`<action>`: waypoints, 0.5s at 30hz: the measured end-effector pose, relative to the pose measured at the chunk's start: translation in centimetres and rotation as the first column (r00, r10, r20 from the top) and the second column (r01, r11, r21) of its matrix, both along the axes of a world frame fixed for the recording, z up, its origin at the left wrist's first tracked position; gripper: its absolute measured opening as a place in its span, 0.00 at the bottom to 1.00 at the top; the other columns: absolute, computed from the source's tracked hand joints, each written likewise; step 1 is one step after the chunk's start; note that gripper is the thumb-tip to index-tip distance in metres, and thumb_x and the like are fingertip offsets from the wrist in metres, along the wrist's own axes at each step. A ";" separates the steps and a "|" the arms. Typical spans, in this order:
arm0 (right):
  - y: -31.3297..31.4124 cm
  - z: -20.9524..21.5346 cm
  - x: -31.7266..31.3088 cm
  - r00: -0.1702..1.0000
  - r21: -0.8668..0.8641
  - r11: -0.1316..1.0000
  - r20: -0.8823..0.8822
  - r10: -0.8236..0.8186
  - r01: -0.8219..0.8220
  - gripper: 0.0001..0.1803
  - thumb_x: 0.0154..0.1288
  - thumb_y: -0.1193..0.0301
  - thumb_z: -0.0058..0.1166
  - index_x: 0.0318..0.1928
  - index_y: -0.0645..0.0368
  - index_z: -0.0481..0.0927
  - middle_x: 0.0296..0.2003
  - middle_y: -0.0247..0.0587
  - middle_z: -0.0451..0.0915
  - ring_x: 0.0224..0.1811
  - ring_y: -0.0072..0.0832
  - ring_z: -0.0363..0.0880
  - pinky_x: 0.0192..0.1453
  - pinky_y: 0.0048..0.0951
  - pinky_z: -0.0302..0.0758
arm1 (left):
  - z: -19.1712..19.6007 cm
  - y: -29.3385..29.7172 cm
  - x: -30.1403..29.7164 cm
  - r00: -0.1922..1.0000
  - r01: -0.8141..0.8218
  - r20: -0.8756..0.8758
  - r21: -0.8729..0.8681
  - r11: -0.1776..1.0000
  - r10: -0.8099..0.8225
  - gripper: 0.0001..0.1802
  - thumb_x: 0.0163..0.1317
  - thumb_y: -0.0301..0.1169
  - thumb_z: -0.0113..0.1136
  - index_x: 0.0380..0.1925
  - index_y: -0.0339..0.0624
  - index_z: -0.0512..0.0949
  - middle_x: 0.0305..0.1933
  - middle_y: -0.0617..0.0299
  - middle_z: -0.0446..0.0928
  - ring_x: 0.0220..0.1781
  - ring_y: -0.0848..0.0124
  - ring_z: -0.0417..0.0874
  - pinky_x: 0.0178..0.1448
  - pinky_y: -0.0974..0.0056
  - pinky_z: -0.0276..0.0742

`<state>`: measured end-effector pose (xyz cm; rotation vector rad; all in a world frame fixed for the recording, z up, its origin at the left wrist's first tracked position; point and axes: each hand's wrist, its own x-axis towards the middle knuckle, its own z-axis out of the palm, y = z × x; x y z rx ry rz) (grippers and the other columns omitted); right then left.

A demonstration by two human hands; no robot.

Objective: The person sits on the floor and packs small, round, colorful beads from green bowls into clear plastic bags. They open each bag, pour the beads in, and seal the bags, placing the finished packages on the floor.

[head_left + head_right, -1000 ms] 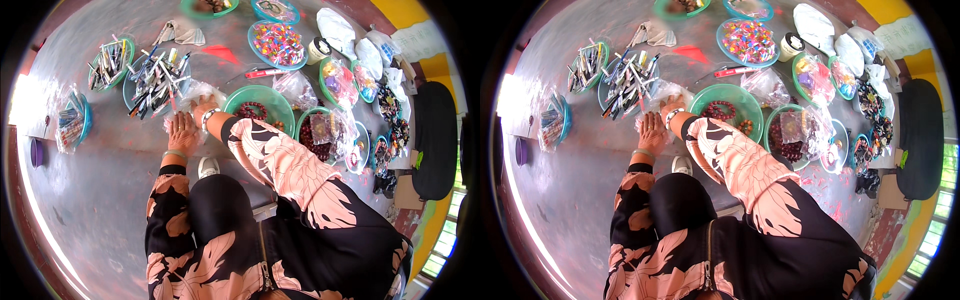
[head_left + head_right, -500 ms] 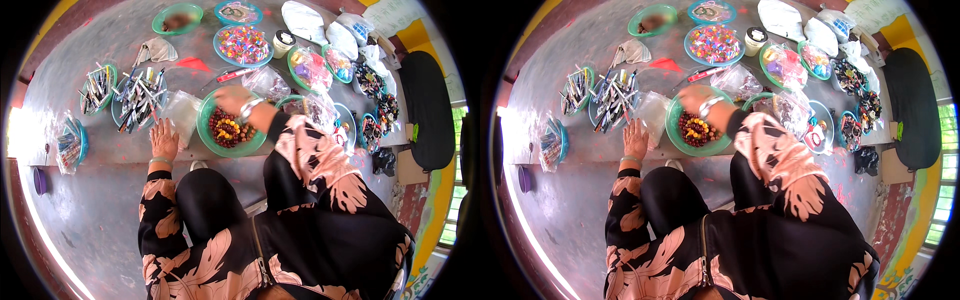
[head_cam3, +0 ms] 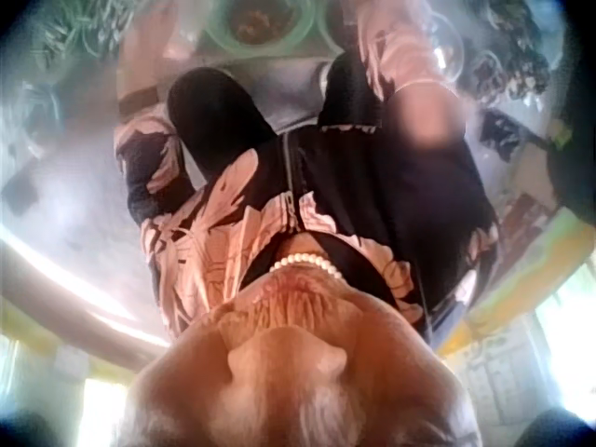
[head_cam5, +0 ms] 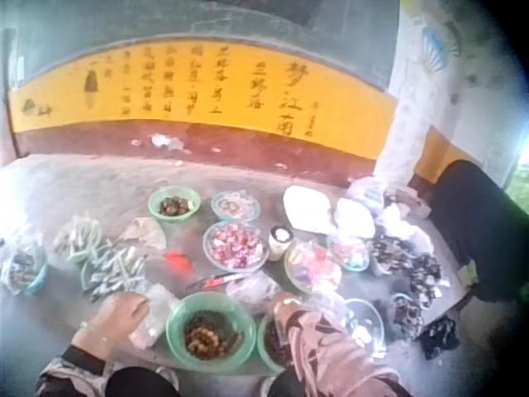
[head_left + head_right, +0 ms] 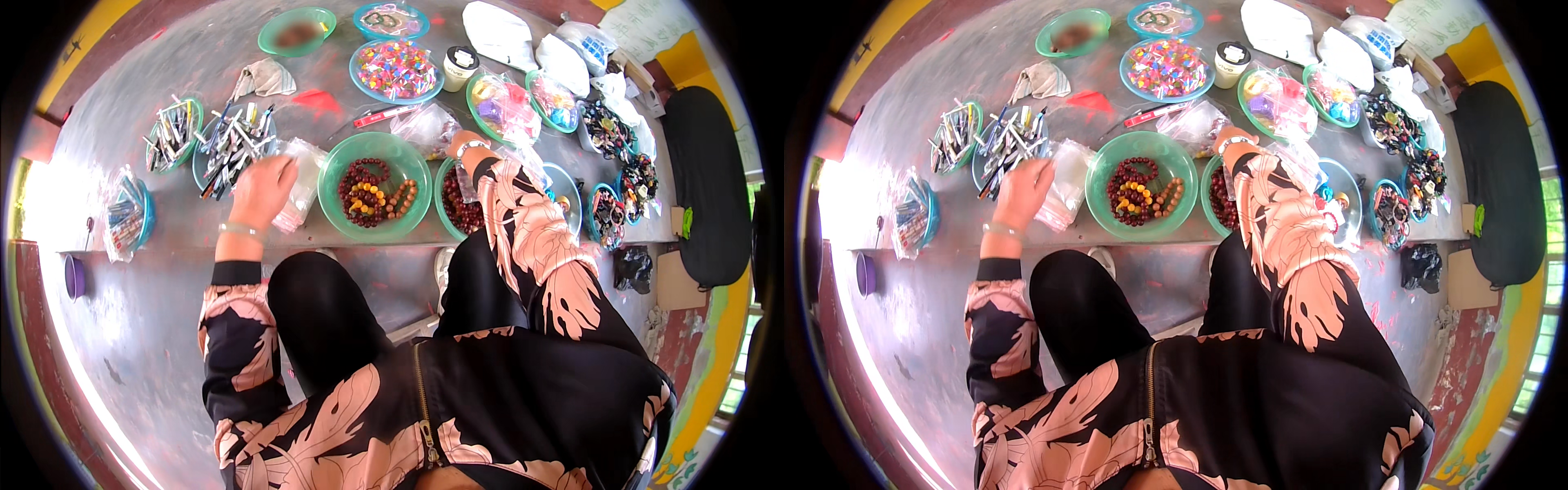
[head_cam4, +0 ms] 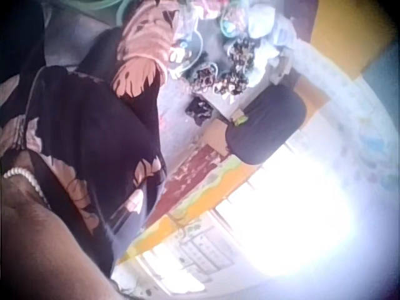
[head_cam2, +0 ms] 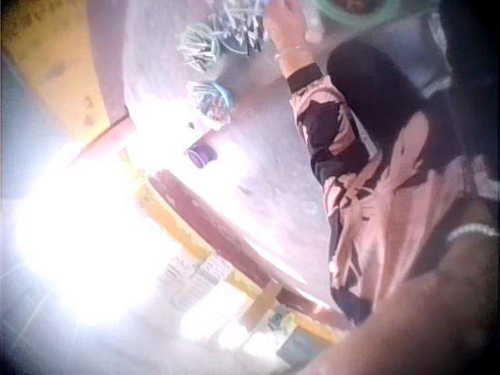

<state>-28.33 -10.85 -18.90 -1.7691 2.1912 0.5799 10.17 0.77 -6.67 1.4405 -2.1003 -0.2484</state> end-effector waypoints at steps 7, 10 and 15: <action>0.8 0.8 0.2 0.997 -0.083 0.995 0.051 0.057 -0.053 0.18 0.56 0.63 0.49 0.45 0.57 0.78 0.47 0.48 0.76 0.50 0.42 0.74 0.51 0.40 0.71 | 8.8 -1.0 -8.6 0.955 0.025 -0.291 -0.135 0.990 -0.064 0.11 0.58 0.35 0.53 0.24 0.38 0.73 0.23 0.49 0.72 0.27 0.50 0.73 0.30 0.55 0.69; 2.3 2.6 -0.1 0.999 -0.043 0.999 0.027 0.033 -0.032 0.26 0.50 0.53 0.54 0.47 0.55 0.77 0.49 0.47 0.75 0.54 0.45 0.71 0.56 0.42 0.67 | 8.0 -0.7 -10.7 0.923 0.048 -0.375 -0.098 0.994 -0.082 0.11 0.58 0.34 0.53 0.23 0.37 0.73 0.21 0.49 0.72 0.25 0.49 0.73 0.29 0.55 0.68; 2.0 1.3 -0.1 0.998 -0.203 0.979 0.054 0.035 -0.024 0.17 0.56 0.62 0.46 0.42 0.55 0.80 0.46 0.47 0.77 0.53 0.44 0.72 0.55 0.42 0.67 | 4.6 -0.6 -11.7 0.959 0.070 -0.272 -0.057 0.996 -0.083 0.10 0.57 0.33 0.52 0.22 0.38 0.72 0.24 0.50 0.73 0.28 0.50 0.74 0.31 0.53 0.69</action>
